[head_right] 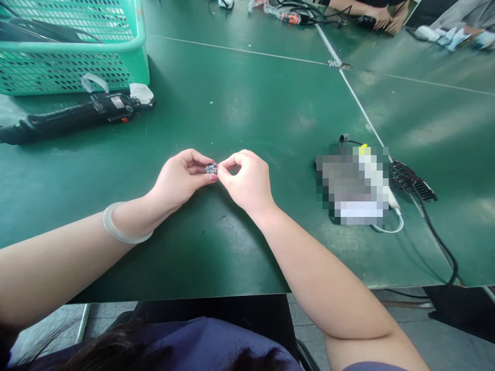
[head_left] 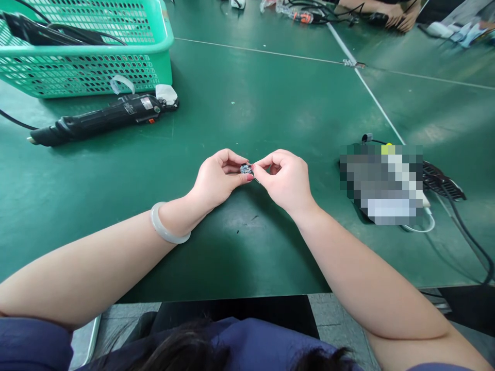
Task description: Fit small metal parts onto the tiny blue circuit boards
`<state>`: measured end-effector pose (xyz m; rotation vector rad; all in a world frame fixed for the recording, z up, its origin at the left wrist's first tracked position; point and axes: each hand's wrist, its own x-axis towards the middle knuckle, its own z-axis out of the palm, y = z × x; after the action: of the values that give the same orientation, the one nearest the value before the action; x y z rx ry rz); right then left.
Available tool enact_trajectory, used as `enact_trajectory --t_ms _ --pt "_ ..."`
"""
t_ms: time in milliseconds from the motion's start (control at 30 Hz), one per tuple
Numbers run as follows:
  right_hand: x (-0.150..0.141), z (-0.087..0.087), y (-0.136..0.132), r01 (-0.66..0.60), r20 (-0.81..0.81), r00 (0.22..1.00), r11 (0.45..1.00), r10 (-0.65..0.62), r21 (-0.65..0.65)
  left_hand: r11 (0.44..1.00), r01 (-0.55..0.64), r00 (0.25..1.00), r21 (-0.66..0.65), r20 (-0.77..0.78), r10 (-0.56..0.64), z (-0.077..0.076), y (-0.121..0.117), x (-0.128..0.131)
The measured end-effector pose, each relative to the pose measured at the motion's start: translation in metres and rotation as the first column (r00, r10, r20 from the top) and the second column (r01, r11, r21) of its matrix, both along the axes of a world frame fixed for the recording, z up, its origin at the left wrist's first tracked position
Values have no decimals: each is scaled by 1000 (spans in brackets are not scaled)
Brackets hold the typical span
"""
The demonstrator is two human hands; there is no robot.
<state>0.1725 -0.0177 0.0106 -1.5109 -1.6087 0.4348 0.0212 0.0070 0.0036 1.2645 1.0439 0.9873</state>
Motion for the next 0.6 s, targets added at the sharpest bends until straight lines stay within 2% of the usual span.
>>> enact_trajectory --t_ms 200,400,500,600 --pt "6 2 0 22 -38 999 1000 -23 -21 1000 -11 1000 -23 24 12 -1 0 -1" --pt "18 2 3 27 -17 999 994 -30 -109 995 -47 989 -86 134 59 -2 3 -1" --pt "22 2 4 4 38 999 988 2 -155 994 -60 981 -93 176 75 -3 4 -1" --pt "23 3 3 -56 123 989 971 86 -234 994 -61 979 -94 189 78 -5 4 -1"
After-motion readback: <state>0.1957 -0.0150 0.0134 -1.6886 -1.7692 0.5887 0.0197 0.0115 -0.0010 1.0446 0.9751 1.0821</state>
